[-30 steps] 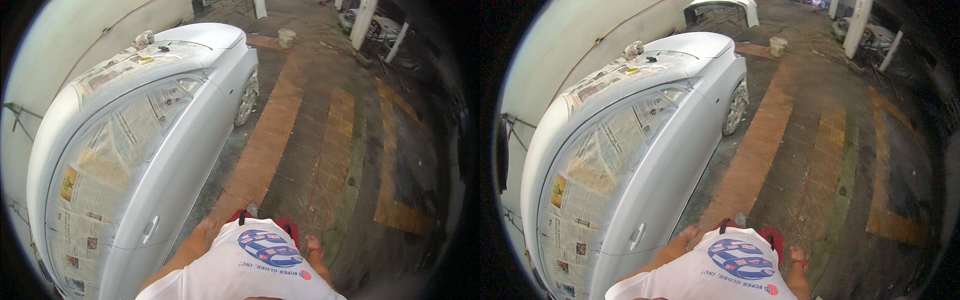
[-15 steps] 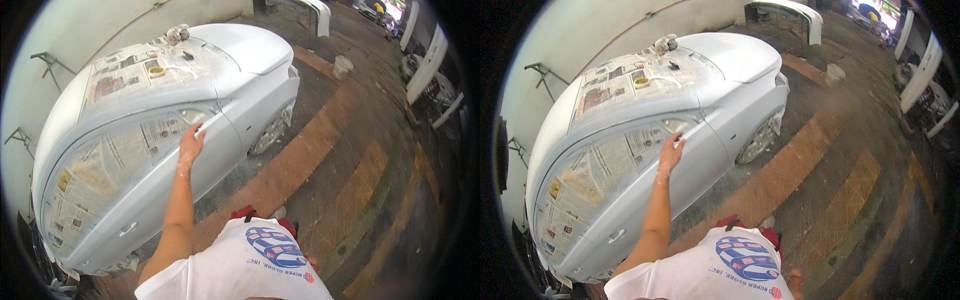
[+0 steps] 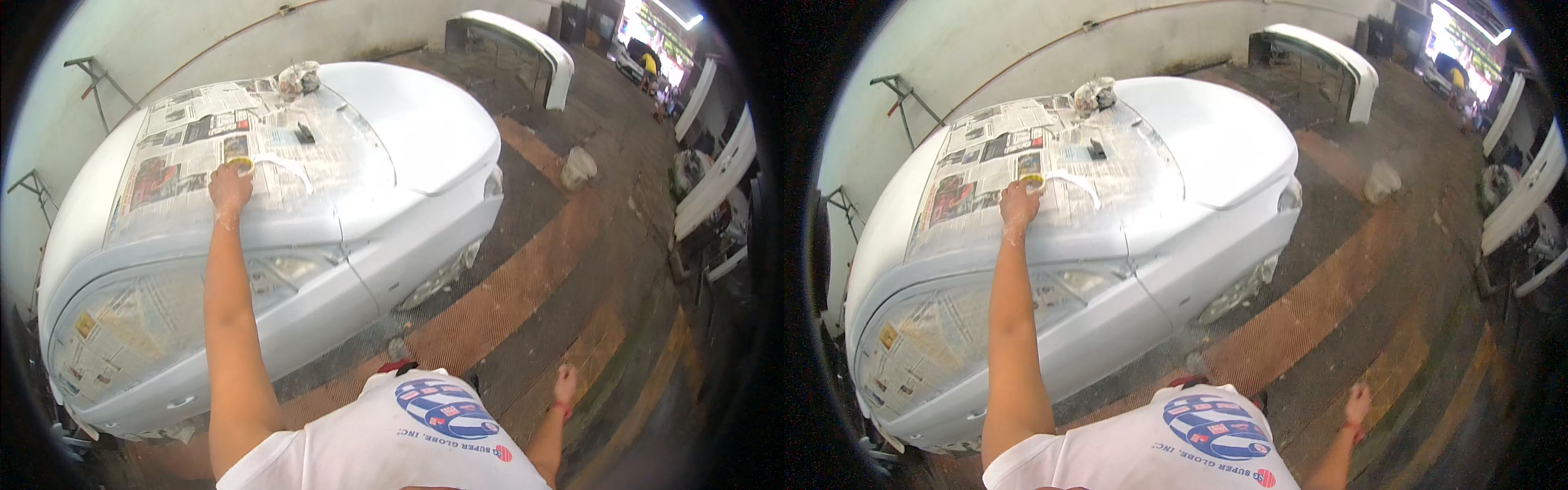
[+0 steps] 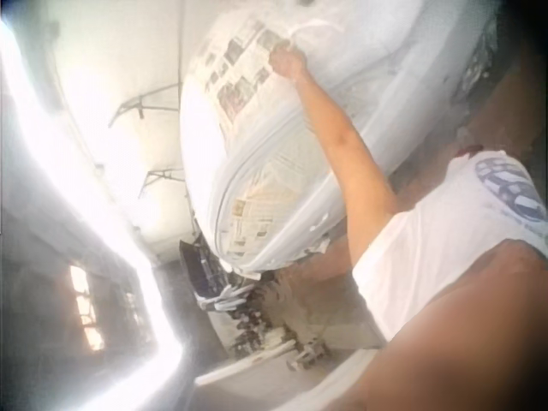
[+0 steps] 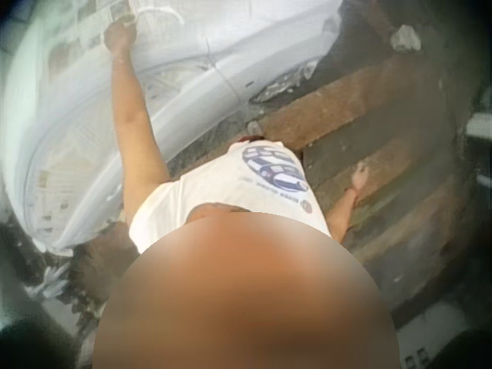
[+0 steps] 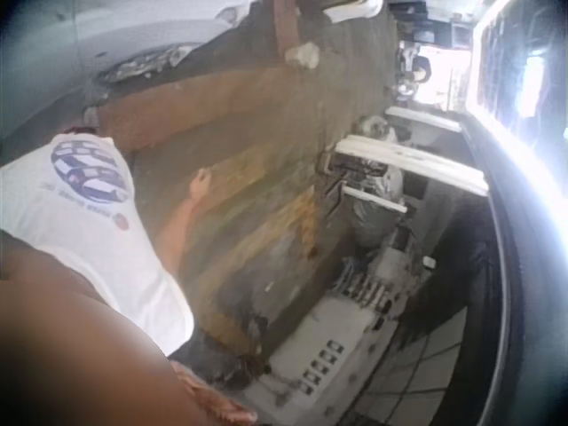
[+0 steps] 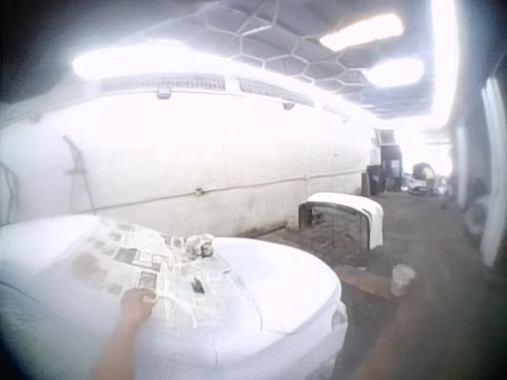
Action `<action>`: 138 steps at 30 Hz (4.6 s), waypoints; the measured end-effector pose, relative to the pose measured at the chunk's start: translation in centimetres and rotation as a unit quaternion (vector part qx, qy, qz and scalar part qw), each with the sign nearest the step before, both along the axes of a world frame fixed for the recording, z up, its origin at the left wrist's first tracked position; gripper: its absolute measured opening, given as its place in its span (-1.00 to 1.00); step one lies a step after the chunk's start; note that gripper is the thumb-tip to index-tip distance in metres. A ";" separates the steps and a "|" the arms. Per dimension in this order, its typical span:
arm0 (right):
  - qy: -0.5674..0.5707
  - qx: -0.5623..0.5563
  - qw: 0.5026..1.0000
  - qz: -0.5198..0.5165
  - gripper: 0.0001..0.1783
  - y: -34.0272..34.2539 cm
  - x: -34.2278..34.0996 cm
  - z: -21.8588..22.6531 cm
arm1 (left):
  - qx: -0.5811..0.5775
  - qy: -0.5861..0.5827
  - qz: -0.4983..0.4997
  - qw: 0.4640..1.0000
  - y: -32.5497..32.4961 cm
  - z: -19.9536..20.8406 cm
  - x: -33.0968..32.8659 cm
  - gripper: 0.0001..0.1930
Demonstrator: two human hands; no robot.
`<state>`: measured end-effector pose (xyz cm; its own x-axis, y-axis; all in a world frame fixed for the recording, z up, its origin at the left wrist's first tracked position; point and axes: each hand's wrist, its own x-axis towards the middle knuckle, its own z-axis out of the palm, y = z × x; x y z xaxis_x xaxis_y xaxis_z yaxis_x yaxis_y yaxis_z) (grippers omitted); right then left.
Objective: The person wipes a white car bumper with a cloth, then walks to a silver car and covers its hood and windshield with newspaper. The person secures the newspaper using masking tape.
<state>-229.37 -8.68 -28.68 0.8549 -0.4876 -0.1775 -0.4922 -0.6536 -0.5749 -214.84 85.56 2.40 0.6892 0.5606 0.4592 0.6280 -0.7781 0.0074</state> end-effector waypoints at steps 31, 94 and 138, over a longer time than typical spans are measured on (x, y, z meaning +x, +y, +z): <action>0.147 -0.132 0.459 0.866 -0.26 41.1 28.9 -7.3 | -0.389 -0.276 0.246 0.844 -47.1 -20.6 -31.0 -0.83; -0.102 0.141 -0.069 0.982 -0.82 134.6 -145.6 18.0 | -0.167 -0.643 0.460 0.589 30.2 -16.8 -179.8 -0.91; -0.502 0.023 0.525 0.687 -0.79 216.5 -158.7 33.8 | -0.390 -0.227 0.079 0.889 121.2 -13.5 -210.5 -0.27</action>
